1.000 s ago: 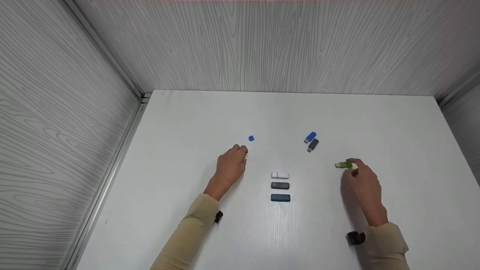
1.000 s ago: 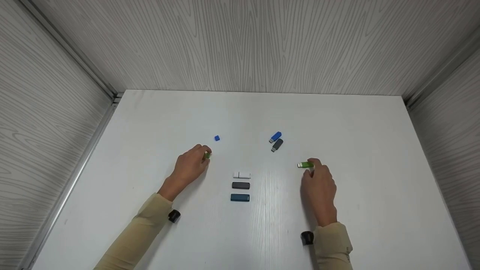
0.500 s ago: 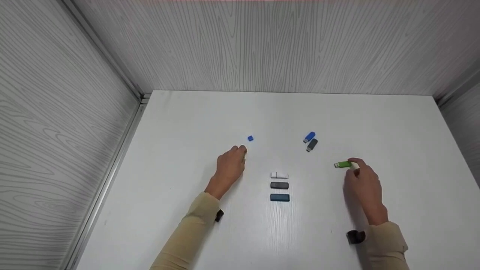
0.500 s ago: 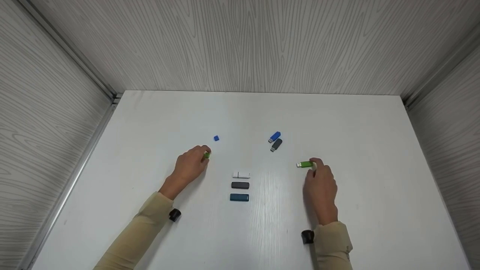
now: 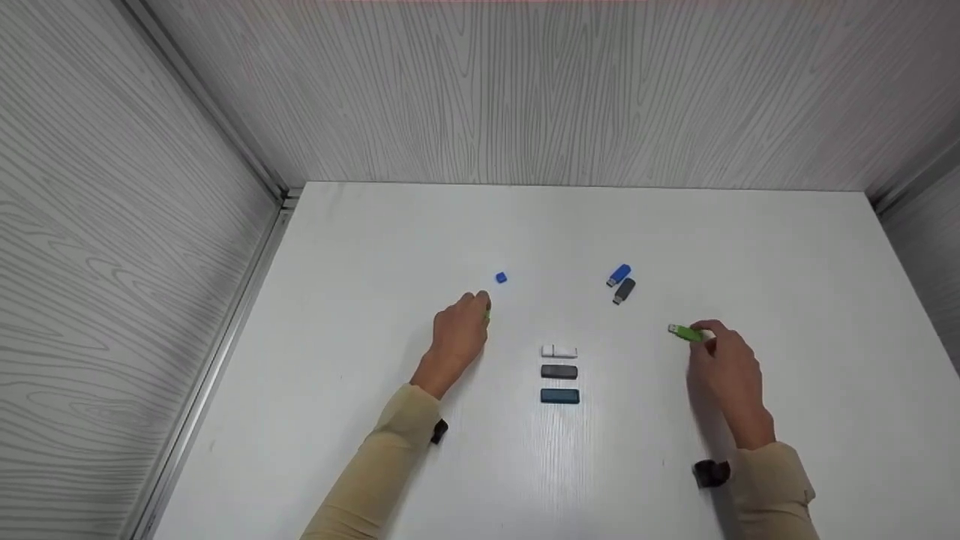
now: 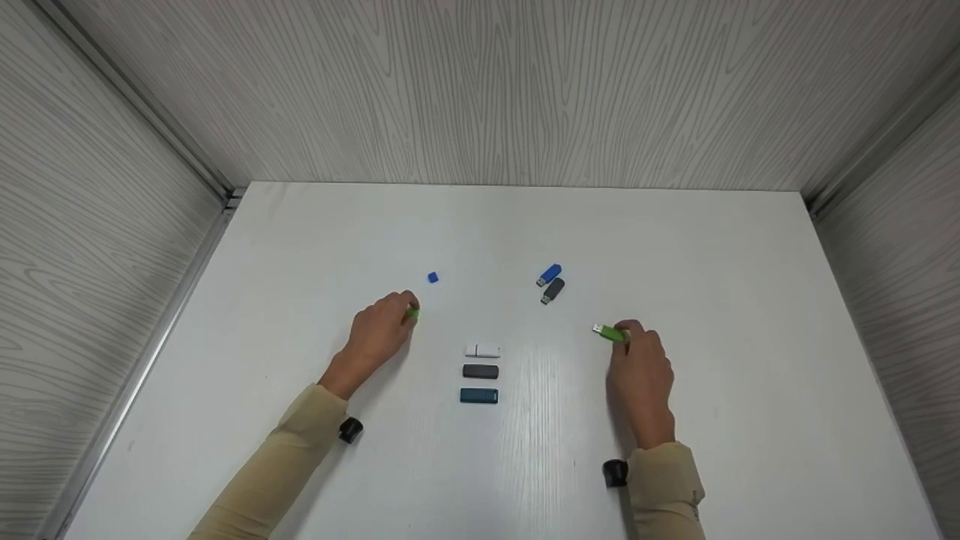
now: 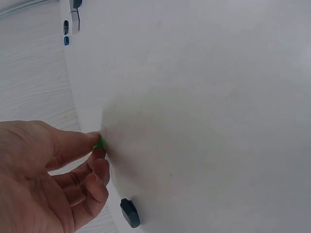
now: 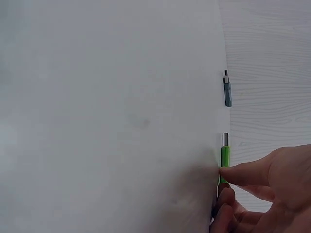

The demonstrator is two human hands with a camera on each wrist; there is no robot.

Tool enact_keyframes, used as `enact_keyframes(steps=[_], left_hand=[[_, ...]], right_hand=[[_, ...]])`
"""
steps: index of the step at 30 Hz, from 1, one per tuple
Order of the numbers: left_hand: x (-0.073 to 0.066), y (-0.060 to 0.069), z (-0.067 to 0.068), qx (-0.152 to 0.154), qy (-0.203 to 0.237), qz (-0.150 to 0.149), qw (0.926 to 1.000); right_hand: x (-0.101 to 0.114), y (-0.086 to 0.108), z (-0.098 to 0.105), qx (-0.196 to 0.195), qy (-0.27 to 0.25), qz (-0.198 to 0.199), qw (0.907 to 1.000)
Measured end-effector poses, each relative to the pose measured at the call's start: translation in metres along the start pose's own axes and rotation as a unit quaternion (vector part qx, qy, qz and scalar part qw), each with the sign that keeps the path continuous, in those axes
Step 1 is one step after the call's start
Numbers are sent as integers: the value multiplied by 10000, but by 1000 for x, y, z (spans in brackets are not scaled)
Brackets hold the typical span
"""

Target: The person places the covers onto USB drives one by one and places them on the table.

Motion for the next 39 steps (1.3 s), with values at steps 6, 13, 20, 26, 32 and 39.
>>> enact_keyframes(steps=[6,13,20,26,32,39], left_hand=[[-1,0,0,-8,1,-77,10000],[-1,2,0,-97,80,-119,9998],[3,4,-1,-89,339,123,9993],[4,4,2,14,891,404,9952],[2,3,4,-45,1188,510,9916],[3,3,4,-325,1471,485,9874]], right_hand=[[-1,0,-1,55,7,-110,9999],[-1,1,-1,84,-44,-105,9999],[0,3,-1,16,-130,-23,9999],[-2,2,-2,-10,-190,-72,9998],[-5,3,-1,77,-372,-151,9992],[-7,3,-2,213,-513,-306,9980]])
Point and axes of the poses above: each hand's wrist, its own y-axis away from the middle knuckle, its own z-axis out of the back of the hand, x = y × z, the point moved 6 cm from there along -y, towards the middle knuckle, and after that the axes turned 3 degrees about -y, right-handed, at the moved point
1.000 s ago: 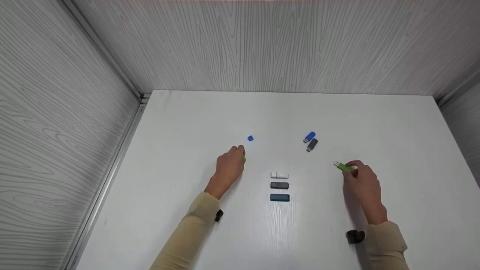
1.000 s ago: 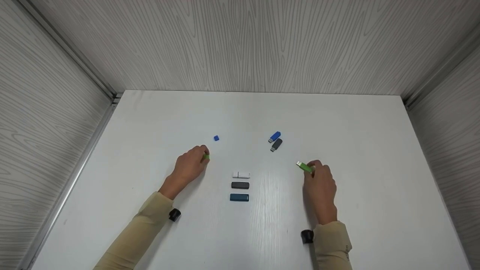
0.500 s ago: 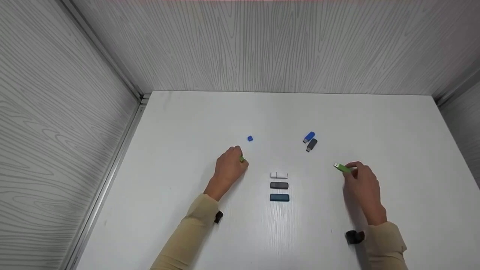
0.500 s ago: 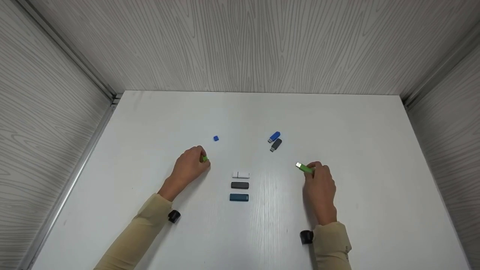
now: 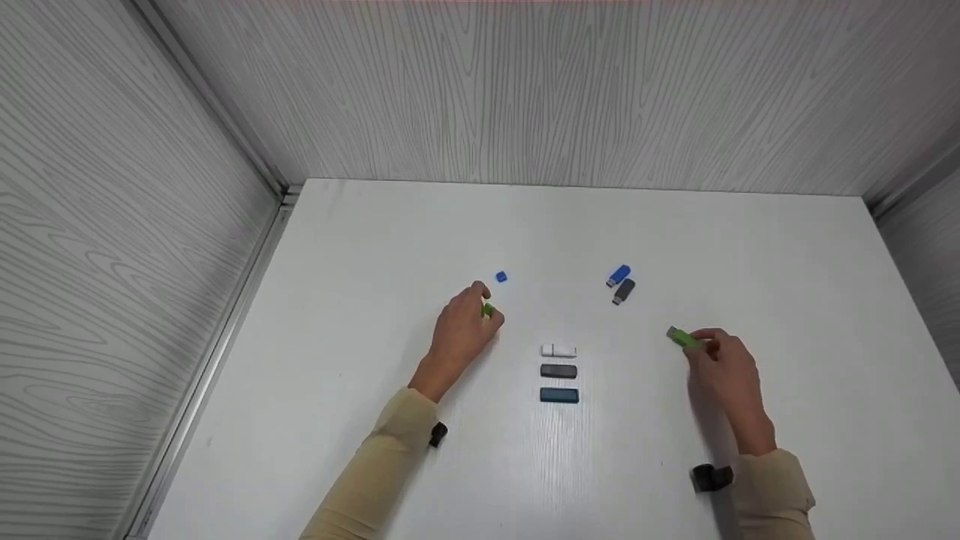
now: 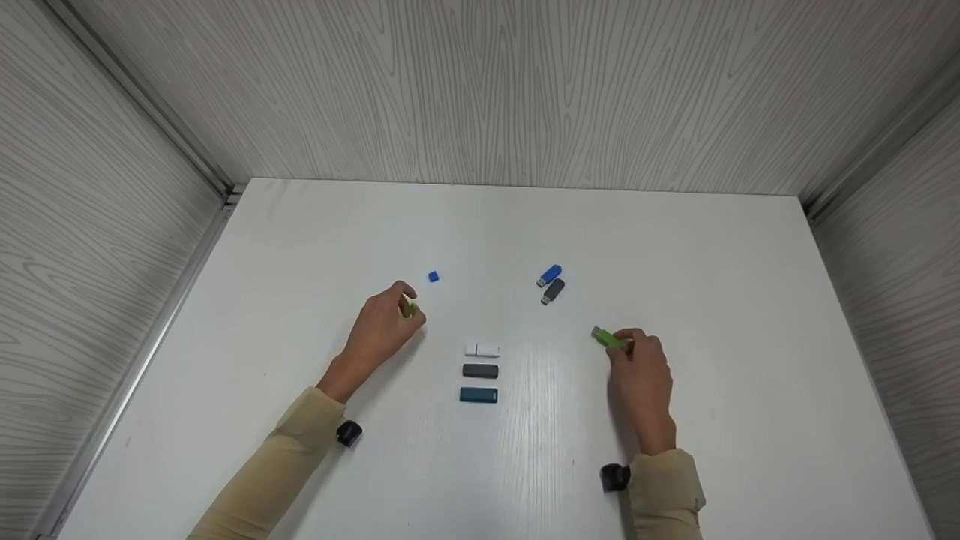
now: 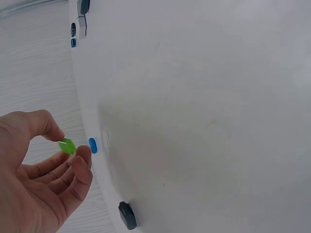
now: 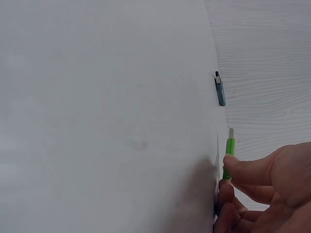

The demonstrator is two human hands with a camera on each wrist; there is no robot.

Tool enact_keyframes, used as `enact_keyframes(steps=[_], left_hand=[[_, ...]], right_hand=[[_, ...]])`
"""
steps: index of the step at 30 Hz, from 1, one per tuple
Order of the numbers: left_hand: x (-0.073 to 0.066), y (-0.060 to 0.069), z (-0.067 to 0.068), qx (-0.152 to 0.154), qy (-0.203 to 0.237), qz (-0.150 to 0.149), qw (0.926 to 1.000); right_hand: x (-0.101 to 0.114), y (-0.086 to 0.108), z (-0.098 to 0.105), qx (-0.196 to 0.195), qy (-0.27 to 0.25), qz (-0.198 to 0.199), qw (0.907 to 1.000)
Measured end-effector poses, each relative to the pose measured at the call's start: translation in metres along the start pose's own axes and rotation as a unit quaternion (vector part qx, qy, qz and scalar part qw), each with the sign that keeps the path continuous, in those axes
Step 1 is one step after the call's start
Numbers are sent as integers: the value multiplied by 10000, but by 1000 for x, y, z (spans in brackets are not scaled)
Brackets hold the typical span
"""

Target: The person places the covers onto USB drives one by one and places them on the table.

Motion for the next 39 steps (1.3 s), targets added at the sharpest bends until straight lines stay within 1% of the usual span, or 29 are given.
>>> enact_keyframes(steps=[4,10,15,23,29,33,39], left_hand=[[3,0,-1,25,223,33,9997],[5,0,-2,125,484,52,9987],[3,1,-1,205,583,-18,9981],[0,5,0,344,692,58,9970],[-2,5,-1,386,752,39,9964],[-3,6,-3,530,956,103,9940],[-5,7,-6,720,1217,83,9899]], right_hand=[[-1,2,1,93,-138,-65,9998],[2,3,2,170,-169,-12,9997],[6,4,0,160,-263,3,9995],[15,5,-7,301,-379,104,9988],[11,2,-11,358,-724,43,9967],[10,2,-12,336,-810,-4,9961],[12,3,-13,275,-784,96,9965]])
Point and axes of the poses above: each hand's wrist, its own y-axis away from the middle knuckle, its own z-axis out of the back of the hand, x = y × z, the point moved 6 cm from there along -y, towards the middle knuckle, and after that the axes turned 3 degrees about -y, right-handed, at the moved point
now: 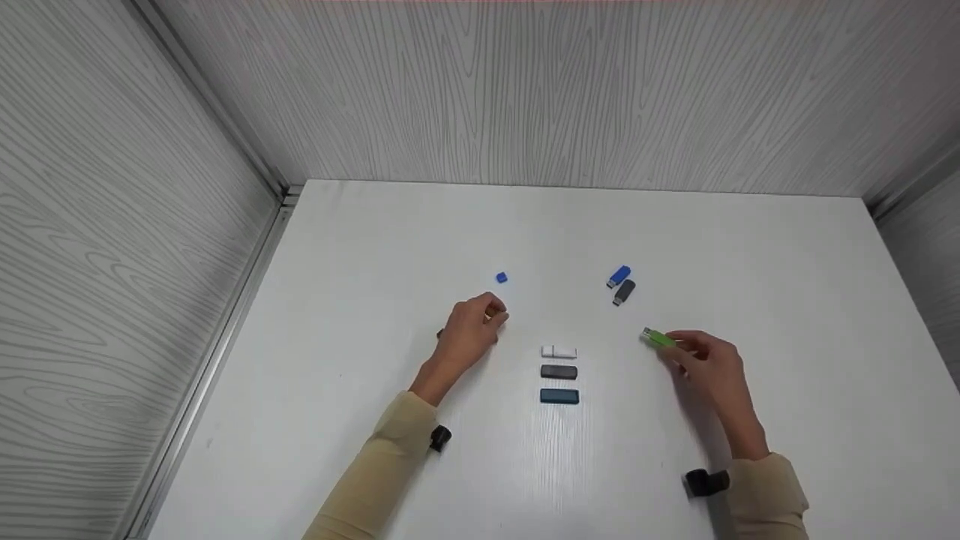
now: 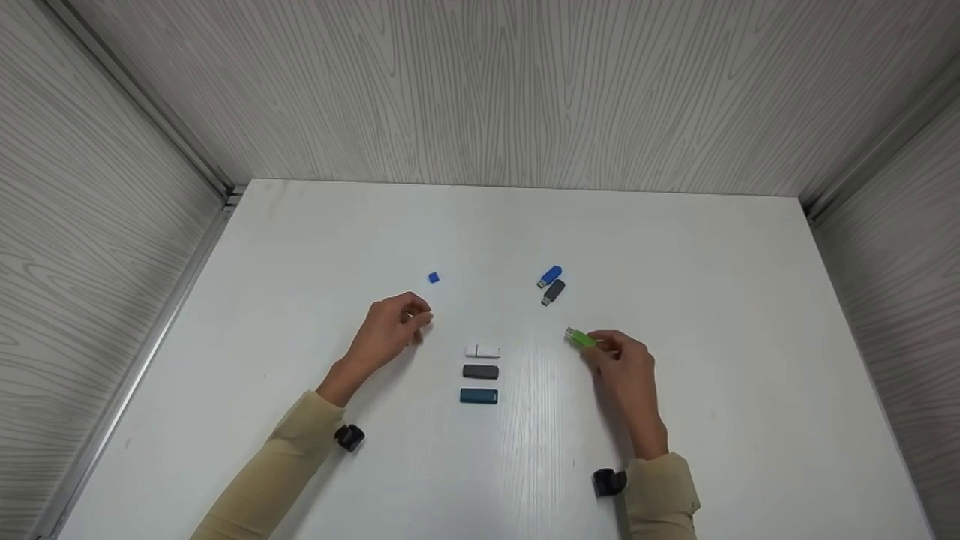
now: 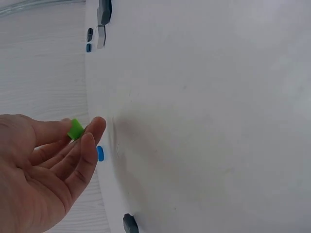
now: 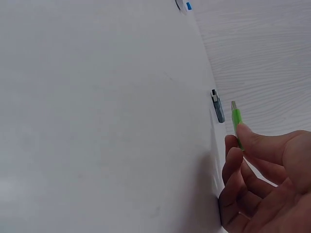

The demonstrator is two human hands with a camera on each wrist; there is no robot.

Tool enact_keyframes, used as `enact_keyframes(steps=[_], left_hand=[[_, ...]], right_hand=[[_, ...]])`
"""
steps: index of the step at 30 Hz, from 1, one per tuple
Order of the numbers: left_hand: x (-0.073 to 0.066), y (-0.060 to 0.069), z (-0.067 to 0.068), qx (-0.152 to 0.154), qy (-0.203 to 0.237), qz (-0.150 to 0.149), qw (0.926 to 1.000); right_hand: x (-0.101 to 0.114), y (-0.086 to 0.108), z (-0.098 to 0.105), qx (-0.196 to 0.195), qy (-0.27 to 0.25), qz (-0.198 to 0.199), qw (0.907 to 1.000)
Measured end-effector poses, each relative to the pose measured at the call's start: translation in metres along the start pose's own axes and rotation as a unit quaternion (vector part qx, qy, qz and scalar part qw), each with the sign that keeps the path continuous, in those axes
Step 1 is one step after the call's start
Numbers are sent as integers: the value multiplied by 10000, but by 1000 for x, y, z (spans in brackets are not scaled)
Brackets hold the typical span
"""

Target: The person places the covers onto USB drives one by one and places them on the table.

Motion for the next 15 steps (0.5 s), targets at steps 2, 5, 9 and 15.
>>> enact_keyframes(steps=[2,5,9,15], left_hand=[[0,0,0,1,7,15,10000],[0,0,0,-2,-26,-8,10000],[-2,1,-1,-17,-58,-139,9999],[-1,1,-2,15,-118,-173,9998]], right_hand=[[1,0,-1,-21,-13,2,10000],[2,-1,-1,-48,-12,-43,10000],[2,-2,-3,-35,-66,-72,9999],[3,-5,-7,25,-110,-122,9999]])
Point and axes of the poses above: each hand's wrist, its own y-axis away from the middle knuckle, its own z-axis out of the back of the hand, x = y × z, the point moved 6 cm from there along -y, towards the middle knuckle, and after that the axes turned 3 degrees about -y, right-handed, at the moved point
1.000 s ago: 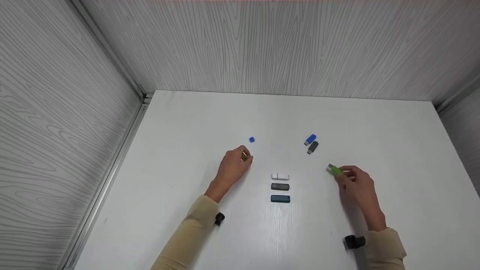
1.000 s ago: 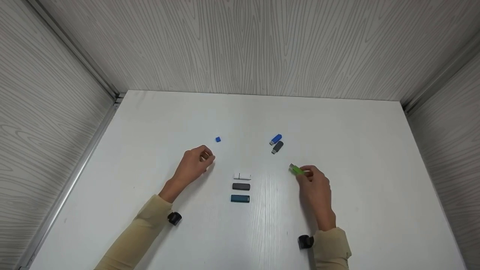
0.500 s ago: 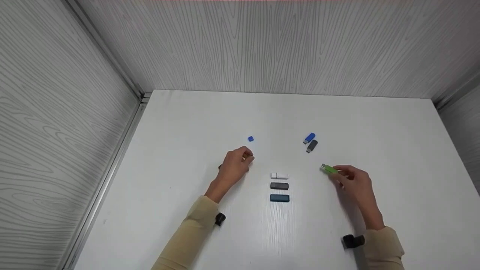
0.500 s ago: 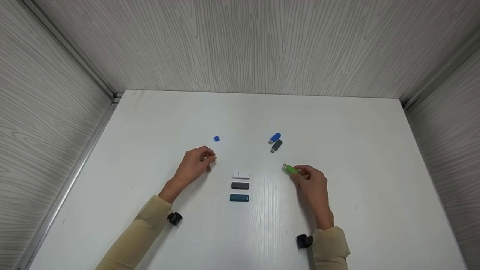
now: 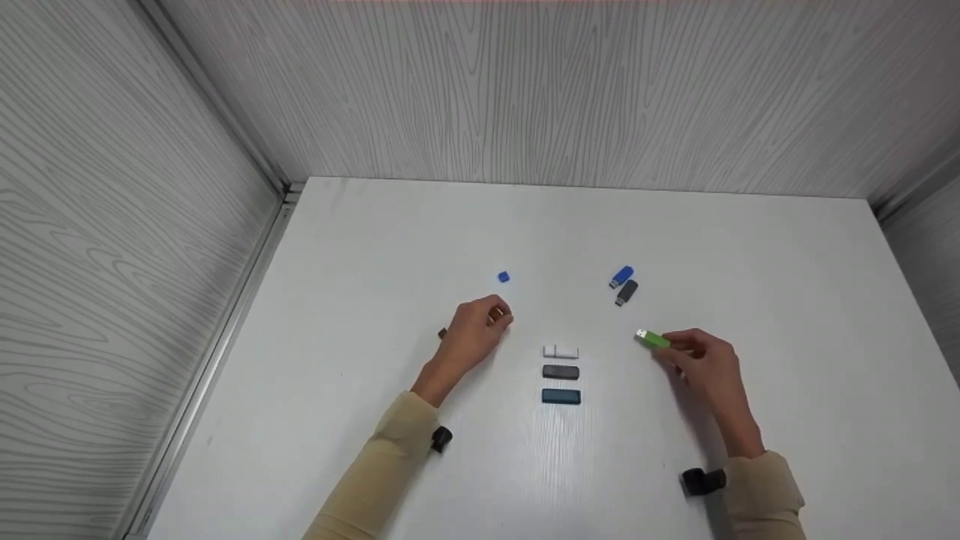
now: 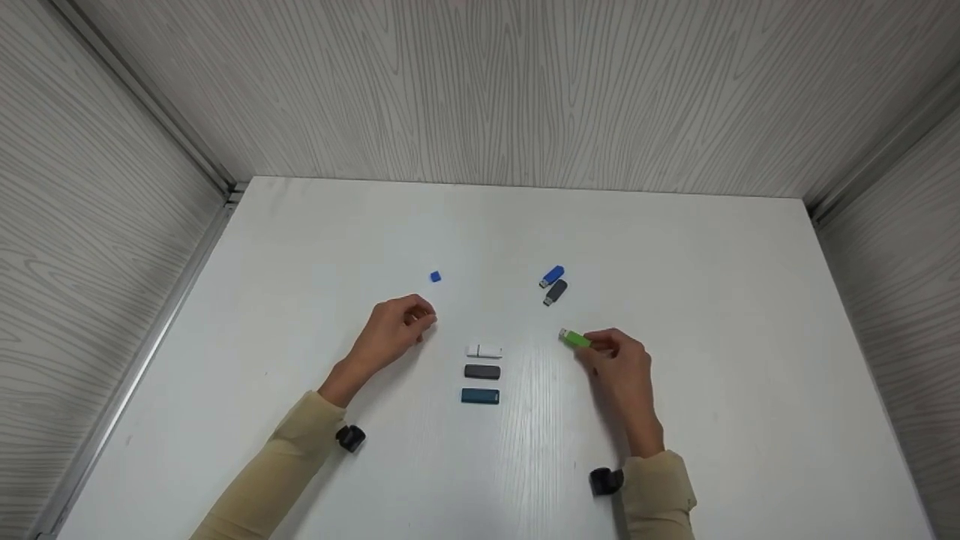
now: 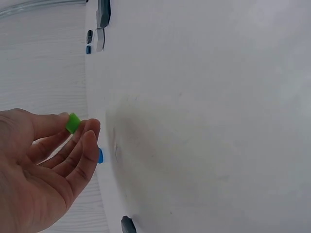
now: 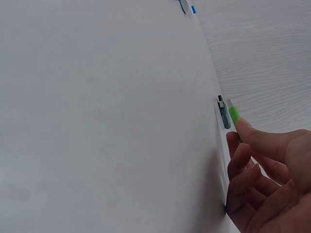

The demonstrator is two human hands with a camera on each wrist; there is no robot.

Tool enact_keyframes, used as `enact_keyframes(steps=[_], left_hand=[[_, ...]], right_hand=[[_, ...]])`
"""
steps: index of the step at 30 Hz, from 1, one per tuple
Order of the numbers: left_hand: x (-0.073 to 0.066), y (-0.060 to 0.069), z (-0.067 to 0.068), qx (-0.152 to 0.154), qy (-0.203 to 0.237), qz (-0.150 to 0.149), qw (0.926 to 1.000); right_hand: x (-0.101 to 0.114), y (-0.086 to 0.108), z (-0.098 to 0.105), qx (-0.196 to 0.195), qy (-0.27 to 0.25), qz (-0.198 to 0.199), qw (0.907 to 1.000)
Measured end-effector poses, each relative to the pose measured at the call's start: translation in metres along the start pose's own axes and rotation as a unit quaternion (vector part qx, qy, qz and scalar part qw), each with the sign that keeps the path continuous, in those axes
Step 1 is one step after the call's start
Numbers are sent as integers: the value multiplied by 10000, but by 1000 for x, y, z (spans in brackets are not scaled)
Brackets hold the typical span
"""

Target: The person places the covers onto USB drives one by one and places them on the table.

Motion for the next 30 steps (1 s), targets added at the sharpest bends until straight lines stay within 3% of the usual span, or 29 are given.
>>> enact_keyframes(steps=[21,30], left_hand=[[-10,-7,-9,324,-231,-258,9989],[-21,-7,-13,480,-344,-861,9945]], right_hand=[[11,-12,-15,326,-100,-43,9994],[20,-14,-32,495,-91,138,9986]])
Point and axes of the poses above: each hand's wrist, its own y-axis away from the middle knuckle, its own z-axis out of the back of the hand, x = y × z, the point moved 6 cm from there along -y, towards the middle knuckle, and after that the axes turned 3 degrees about -y, right-handed, at the moved point
